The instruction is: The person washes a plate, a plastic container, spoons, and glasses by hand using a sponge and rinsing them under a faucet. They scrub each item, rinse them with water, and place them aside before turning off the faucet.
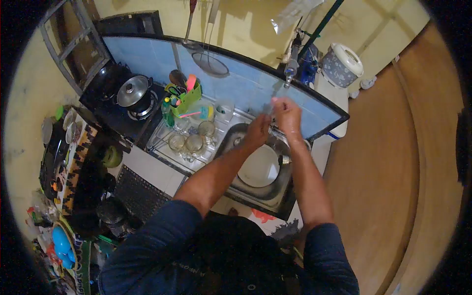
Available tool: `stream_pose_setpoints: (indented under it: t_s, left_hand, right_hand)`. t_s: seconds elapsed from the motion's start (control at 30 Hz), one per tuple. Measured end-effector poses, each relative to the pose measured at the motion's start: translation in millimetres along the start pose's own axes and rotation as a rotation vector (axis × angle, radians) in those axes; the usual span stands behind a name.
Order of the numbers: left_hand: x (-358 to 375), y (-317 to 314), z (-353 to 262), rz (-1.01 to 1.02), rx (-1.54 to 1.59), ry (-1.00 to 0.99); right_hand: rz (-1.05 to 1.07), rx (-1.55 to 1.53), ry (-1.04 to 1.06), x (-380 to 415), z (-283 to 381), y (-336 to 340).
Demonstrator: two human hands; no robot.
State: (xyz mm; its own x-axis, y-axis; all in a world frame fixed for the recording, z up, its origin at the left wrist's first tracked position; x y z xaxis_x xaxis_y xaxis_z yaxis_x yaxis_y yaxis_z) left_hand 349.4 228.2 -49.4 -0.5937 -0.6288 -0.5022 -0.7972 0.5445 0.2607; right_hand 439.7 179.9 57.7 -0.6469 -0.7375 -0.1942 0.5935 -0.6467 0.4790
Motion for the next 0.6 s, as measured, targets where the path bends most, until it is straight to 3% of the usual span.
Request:
stream_pose_setpoints:
  t_s: [0.07,0.13,0.2,0.23,0.3,0.53,0.6]
  left_hand:
    - [3,-8,16,0.046,-0.013,0.054]
    - [5,-14,15,0.102,-0.024,0.108]
    - [1,-5,-20,-0.091,0.156,-0.237]
    - [-1,-8,-17,-0.092,0.157,-0.239]
    - [-6,-19,-2,0.079,0.228,-0.029]
    - [-13,5,-6,0.182,0.309,-0.087]
    - [-13,33,-24,0.27,0.128,-0.019]
  right_hand:
    - [-0.23,0.003,0.17,-10,28,33]
    - [-0.282,-0.011,0.407,-14,73,56]
    - [-0.162,0.091,0.458,-27,90,60]
    - [-0.04,0.192,0.508,-32,97,57]
    - [0.011,0.293,0.519,-41,107,64]
    - [0.156,0.374,0.367,-65,100,53]
    - [0.149,0.393,0.32,-68,101,51]
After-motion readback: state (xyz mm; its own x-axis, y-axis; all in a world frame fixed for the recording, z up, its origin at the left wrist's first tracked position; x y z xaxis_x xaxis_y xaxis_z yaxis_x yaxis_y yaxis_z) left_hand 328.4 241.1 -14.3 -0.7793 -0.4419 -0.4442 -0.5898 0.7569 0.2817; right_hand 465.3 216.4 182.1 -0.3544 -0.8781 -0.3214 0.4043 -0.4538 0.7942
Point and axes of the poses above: each hand's wrist, its own x-axis away from the middle knuckle, its own y-axis out of the back of the hand, z = x × y, the point moved 5 cm from there along -x, towards the middle knuckle, and after that the axes turned 10 degrees about -y, right-handed, at the moved point
